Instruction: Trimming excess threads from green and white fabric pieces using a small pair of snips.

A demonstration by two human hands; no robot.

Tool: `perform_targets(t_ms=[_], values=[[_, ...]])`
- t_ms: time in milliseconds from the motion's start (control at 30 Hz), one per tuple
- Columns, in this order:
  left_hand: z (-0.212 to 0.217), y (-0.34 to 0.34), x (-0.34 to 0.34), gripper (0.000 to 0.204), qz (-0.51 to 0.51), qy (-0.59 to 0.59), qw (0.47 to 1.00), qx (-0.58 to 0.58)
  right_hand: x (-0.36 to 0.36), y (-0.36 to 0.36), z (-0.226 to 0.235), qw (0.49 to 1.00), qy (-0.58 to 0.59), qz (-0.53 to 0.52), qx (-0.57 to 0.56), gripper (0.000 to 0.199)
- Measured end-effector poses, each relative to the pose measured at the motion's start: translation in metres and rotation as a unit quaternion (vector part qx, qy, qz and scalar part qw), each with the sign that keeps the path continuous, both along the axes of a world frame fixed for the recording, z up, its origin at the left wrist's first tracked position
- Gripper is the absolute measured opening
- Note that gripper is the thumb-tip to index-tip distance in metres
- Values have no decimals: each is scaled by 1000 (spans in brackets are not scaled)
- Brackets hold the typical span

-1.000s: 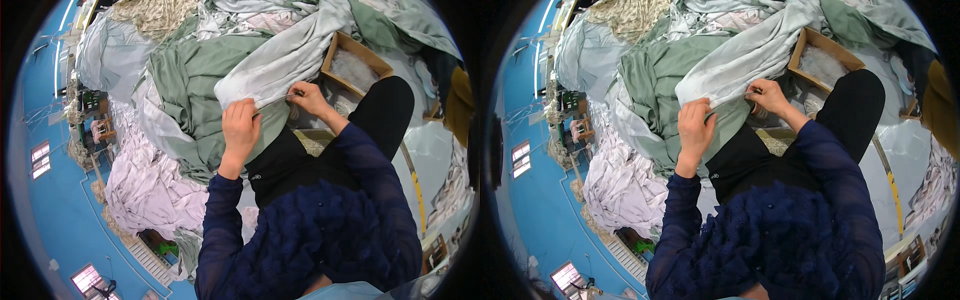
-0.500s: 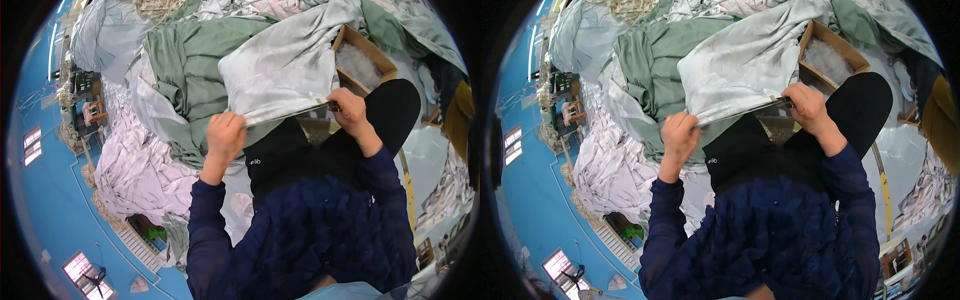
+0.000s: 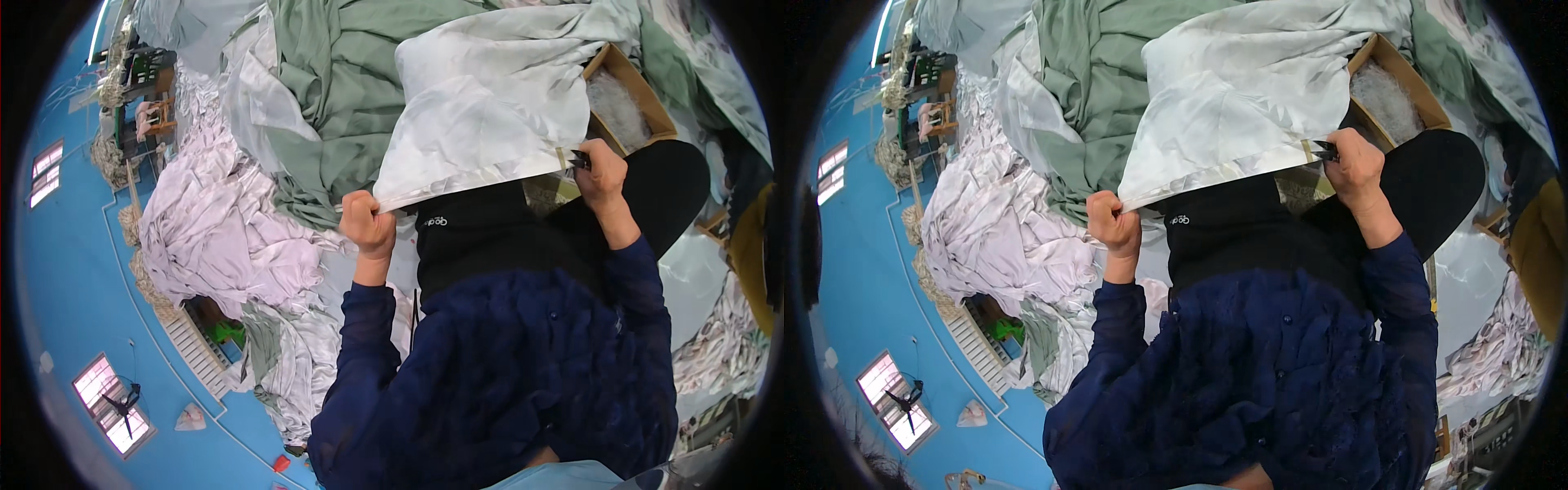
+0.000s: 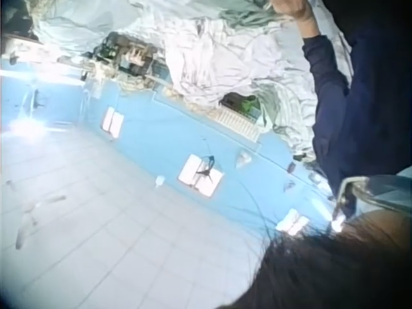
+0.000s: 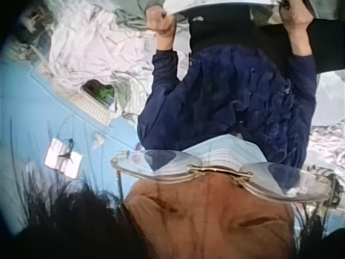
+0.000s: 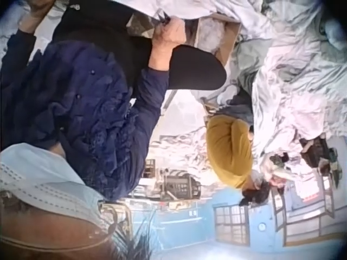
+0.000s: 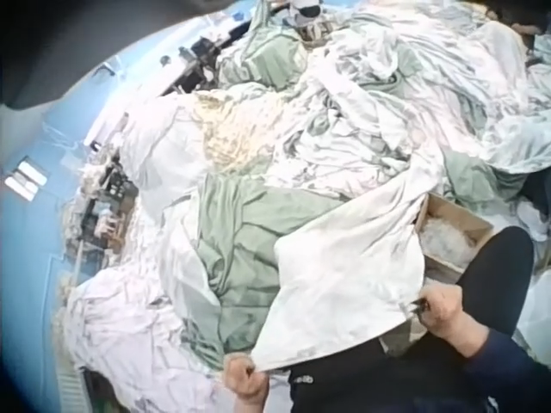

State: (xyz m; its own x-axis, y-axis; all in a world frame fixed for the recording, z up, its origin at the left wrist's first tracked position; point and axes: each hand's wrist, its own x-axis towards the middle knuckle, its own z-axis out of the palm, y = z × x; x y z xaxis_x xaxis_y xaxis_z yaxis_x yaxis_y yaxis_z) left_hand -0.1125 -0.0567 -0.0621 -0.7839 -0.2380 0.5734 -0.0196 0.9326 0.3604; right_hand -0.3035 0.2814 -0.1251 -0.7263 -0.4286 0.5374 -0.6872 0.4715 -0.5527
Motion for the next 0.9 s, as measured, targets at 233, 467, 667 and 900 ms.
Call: perform_targets(t_ms=[233,467,667,900], values=[[-5,-3,0,24,0,43,999,21,1,2,-4,999,12,-31,8,26],[-3,-6,5,21,24,-60,997,-39,1,-5,-16,999,-26,-4,46,29],[4,15,14,17,-12,-200,979,17,15,-14,-2,964,-221,102,112,30],[-22,35,6,32,121,-262,770,570,47,-117,60,941,-252,219,-58,37]])
